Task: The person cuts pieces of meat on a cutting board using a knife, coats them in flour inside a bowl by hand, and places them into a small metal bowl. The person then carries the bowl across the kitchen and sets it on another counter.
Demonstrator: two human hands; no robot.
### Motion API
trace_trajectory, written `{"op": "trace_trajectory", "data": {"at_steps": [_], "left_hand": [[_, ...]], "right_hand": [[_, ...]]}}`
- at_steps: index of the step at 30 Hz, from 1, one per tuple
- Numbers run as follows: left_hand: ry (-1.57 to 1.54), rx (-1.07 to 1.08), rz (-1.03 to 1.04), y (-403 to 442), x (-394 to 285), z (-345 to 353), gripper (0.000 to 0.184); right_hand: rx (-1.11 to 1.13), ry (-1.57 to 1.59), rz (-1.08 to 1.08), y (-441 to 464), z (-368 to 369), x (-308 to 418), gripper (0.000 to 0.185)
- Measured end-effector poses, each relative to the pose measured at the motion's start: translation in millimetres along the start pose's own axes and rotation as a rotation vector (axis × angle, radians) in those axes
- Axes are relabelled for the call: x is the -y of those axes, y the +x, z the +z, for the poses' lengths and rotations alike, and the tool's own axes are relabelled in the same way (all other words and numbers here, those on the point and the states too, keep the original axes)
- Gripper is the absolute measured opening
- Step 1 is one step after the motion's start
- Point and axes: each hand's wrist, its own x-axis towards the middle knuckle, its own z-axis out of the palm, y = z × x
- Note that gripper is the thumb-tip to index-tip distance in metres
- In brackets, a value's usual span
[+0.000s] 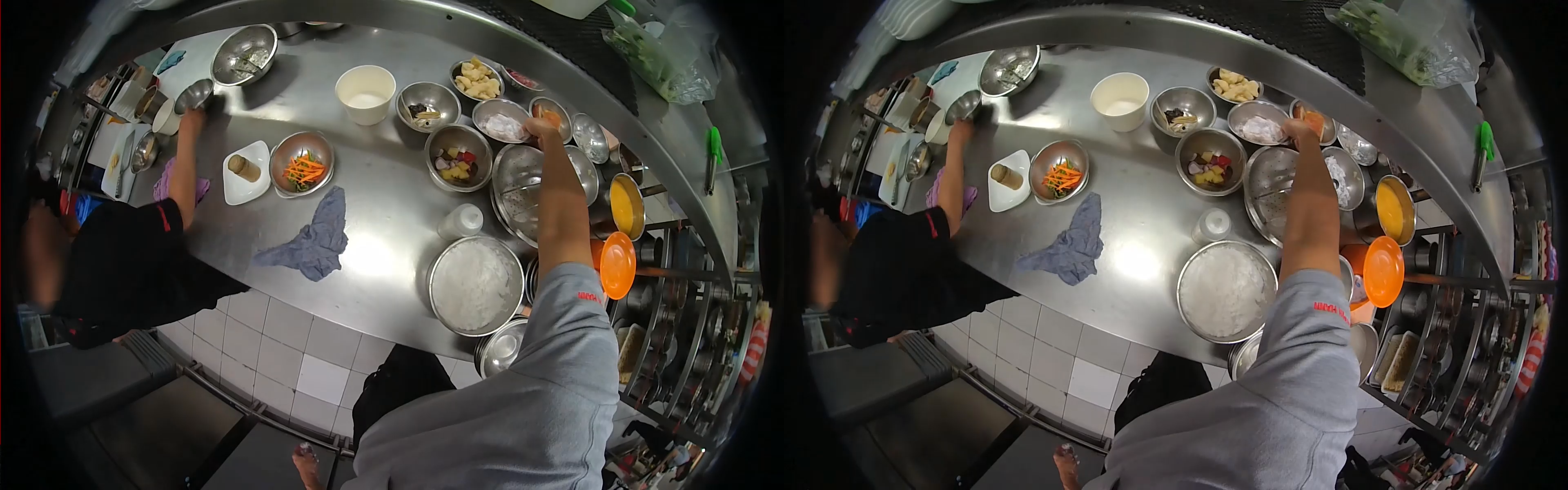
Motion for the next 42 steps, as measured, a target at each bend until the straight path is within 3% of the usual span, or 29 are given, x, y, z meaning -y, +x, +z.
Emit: {"op": "trace_trajectory", "data": {"at_steps": [8,12,17,19,21,22,25,28,30,32,33,35,36,37,38,40,41,42], "left_hand": [[0.029,-0.040,0.063,19,26,-15,0.010],[-0.035,0.102,0.130,40,41,-30,0.008],[0.029,0.184,0.311,74,79,-31,0.009],[-0.031,0.331,0.369,83,85,-28,0.012],[-0.055,0.371,0.239,91,96,-13,0.008],[-0.052,0.387,0.174,102,99,-10,0.007],[0.249,0.610,0.287,150,126,4,0.010],[0.445,0.550,0.242,150,113,18,0.013],[0.366,0.566,0.206,130,96,28,0.011],[0.399,0.541,0.230,109,76,58,0.008],[0.500,0.539,0.351,97,72,75,0.011],[0.419,0.677,0.224,90,52,110,0.008],[0.384,0.744,0.151,77,42,137,0.014],[0.442,0.750,0.209,52,35,164,0.014],[0.495,0.755,0.267,27,31,191,0.014],[0.523,0.917,0.156,-9,29,258,0.010],[0.647,0.773,0.418,-42,43,291,0.005],[0.948,0.829,0.736,-73,51,323,0.009]], "right_hand": [[0.019,-0.074,0.063,-88,-6,21,0.036],[-0.130,-0.073,-0.067,-122,-19,20,0.025],[-0.074,-0.169,-0.460,-209,-64,2,0.030],[-0.151,-0.396,-0.724,-334,-87,2,0.033],[-0.282,-0.372,-0.952,-385,-103,-44,0.033],[-0.235,-0.235,-0.930,-421,-109,-70,0.028],[-0.259,-0.197,-1.012,-572,-129,-158,0.028],[-0.241,-0.159,-0.991,-680,-140,-268,0.030],[0.003,0.109,-0.696,-732,-136,-354,0.032],[0.087,0.499,-0.615,-753,-112,-465,0.035],[0.048,0.610,-0.466,-762,-96,-530,0.034],[-0.103,0.825,-0.113,-801,-66,-643,0.030],[-0.210,0.921,-0.060,-803,-29,-728,0.027],[-0.285,1.038,0.048,-828,-16,-781,0.027],[-0.333,1.061,0.148,-851,-5,-833,0.026],[-0.457,0.986,0.265,-901,-12,-911,0.024],[-0.556,0.861,0.266,-922,-28,-948,0.025],[-0.640,0.741,0.275,-944,-36,-979,0.027]]}}
